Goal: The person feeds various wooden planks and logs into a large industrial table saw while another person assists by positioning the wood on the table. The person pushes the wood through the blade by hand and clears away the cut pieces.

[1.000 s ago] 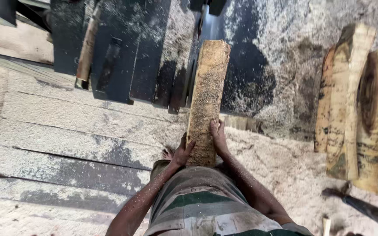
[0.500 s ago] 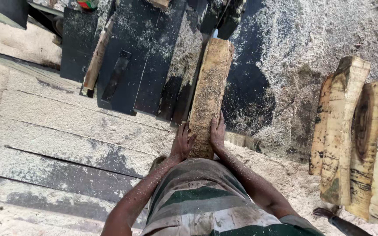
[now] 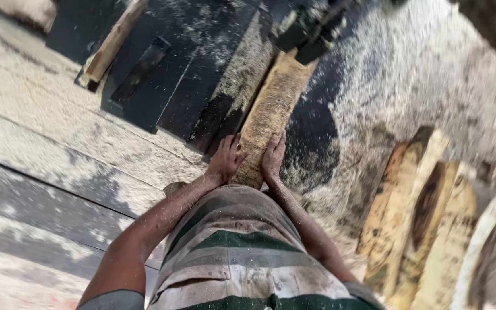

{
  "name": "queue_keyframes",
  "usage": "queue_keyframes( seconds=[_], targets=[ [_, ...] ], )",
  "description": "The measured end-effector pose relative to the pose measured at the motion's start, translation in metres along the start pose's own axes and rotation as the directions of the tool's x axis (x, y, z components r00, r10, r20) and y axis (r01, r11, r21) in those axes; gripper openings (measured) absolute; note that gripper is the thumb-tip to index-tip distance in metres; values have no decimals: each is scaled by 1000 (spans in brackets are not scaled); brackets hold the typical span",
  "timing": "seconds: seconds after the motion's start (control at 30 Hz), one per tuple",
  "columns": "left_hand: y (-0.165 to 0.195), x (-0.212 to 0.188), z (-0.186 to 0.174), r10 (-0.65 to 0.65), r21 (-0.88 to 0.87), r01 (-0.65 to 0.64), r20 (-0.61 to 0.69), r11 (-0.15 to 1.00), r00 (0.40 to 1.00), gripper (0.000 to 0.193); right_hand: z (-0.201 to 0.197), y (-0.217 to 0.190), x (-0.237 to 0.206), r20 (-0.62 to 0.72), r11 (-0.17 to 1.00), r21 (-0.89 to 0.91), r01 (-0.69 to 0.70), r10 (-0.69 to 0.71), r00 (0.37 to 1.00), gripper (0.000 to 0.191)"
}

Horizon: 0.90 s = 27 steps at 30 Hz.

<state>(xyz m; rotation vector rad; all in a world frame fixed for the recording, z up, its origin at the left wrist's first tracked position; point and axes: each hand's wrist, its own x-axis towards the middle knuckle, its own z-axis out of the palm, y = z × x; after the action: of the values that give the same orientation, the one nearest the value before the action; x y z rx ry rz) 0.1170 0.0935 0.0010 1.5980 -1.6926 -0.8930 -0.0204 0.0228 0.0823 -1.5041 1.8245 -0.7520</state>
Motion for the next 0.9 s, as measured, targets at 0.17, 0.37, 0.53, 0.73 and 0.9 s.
queue_keyframes(
  seconds=[0.17, 0.37, 0.53, 0.73, 0.9],
  targets=[
    [14, 50, -12, -25, 52, 25, -2, 998, 1000, 78, -4, -48, 27, -2, 1000, 8, 29, -29, 1000, 74],
    [32, 50, -14, -106, 252, 115, -49, 961, 993, 96, -22, -64, 23, 36, 995, 27, -96, 95, 995, 83],
    [24, -9, -2, 140, 224, -113, -109, 968, 984, 102, -12, -34, -30, 18, 935, -137, 326, -327, 945, 88],
    [13, -22, 16, -48, 239, 50, -11, 970, 999, 59, 10, -18, -46, -136, 991, 14, -135, 135, 981, 107],
    [7, -10, 18, 170, 388, -75, -217, 919, 961, 60, 15, -11, -22, -150, 998, 49, -33, 40, 988, 105]
  ],
)
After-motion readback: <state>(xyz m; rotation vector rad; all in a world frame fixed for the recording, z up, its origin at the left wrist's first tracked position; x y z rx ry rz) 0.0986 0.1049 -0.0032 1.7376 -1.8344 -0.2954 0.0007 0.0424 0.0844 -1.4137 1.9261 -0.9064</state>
